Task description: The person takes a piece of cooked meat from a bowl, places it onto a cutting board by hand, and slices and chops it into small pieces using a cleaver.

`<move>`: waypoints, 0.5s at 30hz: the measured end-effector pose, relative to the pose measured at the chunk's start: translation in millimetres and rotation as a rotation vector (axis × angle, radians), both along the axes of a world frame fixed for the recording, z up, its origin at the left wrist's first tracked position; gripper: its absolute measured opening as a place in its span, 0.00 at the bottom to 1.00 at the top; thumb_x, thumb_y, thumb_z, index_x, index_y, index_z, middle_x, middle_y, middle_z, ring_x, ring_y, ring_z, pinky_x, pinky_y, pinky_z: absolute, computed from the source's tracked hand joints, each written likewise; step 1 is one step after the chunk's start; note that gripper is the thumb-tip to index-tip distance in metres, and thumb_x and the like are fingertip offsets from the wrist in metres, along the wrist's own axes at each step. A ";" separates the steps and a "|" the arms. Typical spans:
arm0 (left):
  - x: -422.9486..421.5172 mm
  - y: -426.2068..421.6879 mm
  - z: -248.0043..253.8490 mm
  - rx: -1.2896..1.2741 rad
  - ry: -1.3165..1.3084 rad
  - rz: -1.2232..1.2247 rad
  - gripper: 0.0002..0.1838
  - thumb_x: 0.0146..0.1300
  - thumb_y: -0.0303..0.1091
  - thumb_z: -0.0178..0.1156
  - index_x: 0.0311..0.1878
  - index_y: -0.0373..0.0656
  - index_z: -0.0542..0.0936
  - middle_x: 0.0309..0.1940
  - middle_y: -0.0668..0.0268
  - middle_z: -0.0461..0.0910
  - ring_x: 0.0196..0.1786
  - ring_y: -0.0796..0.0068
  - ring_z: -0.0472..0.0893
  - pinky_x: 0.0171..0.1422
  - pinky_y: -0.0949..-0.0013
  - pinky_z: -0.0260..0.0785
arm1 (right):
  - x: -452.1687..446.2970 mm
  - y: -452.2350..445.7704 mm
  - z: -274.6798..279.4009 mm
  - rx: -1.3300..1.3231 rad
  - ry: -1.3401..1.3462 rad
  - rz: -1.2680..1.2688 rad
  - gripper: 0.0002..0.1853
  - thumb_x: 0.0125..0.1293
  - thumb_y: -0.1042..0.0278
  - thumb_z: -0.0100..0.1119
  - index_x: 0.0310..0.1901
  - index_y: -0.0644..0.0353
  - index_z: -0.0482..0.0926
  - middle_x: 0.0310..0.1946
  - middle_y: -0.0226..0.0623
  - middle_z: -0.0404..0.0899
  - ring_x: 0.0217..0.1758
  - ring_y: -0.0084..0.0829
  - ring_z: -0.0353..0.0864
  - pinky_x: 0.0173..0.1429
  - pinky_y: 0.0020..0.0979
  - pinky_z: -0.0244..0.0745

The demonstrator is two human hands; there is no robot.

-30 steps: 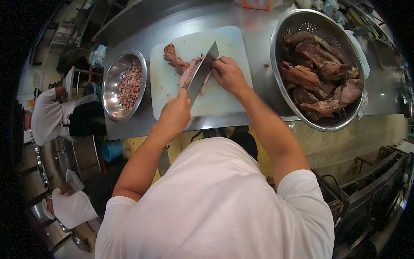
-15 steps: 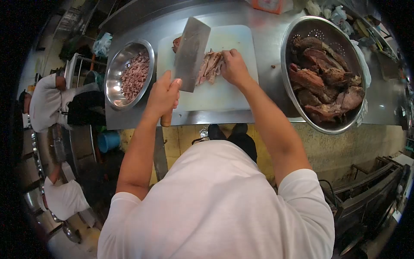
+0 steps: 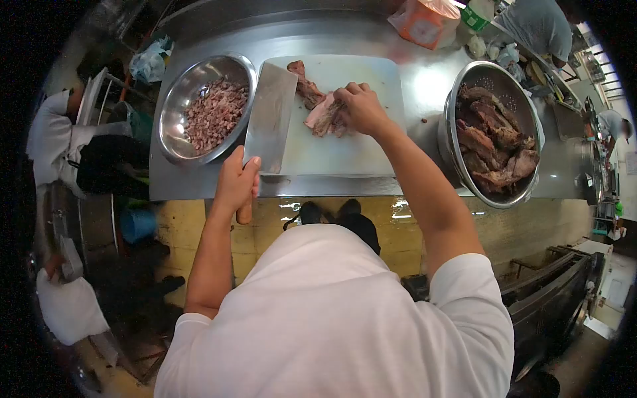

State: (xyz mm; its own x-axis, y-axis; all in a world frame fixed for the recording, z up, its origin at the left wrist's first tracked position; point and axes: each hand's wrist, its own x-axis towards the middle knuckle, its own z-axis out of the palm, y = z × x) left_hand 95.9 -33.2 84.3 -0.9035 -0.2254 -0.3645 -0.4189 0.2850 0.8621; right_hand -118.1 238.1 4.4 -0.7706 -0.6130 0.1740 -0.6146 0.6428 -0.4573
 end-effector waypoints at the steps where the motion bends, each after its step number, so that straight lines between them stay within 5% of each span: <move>1: 4.0 -5.9 -5.4 0.001 0.017 -0.010 0.07 0.77 0.34 0.56 0.43 0.42 0.73 0.21 0.71 0.72 0.18 0.81 0.72 0.22 0.71 0.67 | 5.8 -2.2 1.7 0.029 0.100 0.031 0.19 0.57 0.71 0.68 0.52 0.48 0.84 0.55 0.37 0.80 0.63 0.49 0.76 0.66 0.50 0.74; 7: 15.6 -26.7 -17.8 0.096 0.024 -0.005 0.12 0.75 0.34 0.59 0.39 0.43 0.66 0.20 0.68 0.73 0.18 0.80 0.74 0.20 0.69 0.67 | 17.0 -21.7 9.0 0.171 0.197 0.193 0.18 0.51 0.68 0.74 0.46 0.44 0.84 0.58 0.31 0.81 0.68 0.46 0.74 0.64 0.55 0.74; 10: 14.9 -31.2 -16.7 0.113 0.034 -0.005 0.11 0.75 0.34 0.59 0.39 0.43 0.67 0.20 0.69 0.73 0.18 0.80 0.73 0.20 0.69 0.67 | 15.3 -20.0 30.1 0.109 0.208 0.183 0.15 0.55 0.72 0.73 0.45 0.50 0.83 0.53 0.32 0.82 0.61 0.45 0.78 0.61 0.46 0.76; 13: 10.8 -30.3 -17.3 0.114 0.018 -0.039 0.07 0.77 0.35 0.58 0.47 0.43 0.74 0.21 0.73 0.71 0.18 0.83 0.71 0.21 0.72 0.66 | 10.3 -7.9 54.6 -0.392 -0.162 -0.045 0.11 0.67 0.72 0.67 0.50 0.59 0.80 0.43 0.38 0.85 0.41 0.37 0.87 0.48 0.38 0.82; 15: 8.3 -26.2 -18.4 0.143 0.022 -0.077 0.06 0.77 0.35 0.58 0.47 0.44 0.73 0.21 0.73 0.71 0.18 0.83 0.71 0.21 0.72 0.66 | 12.2 6.9 74.4 -0.582 -0.240 -0.167 0.18 0.69 0.74 0.65 0.58 0.63 0.75 0.42 0.38 0.85 0.44 0.29 0.86 0.47 0.33 0.82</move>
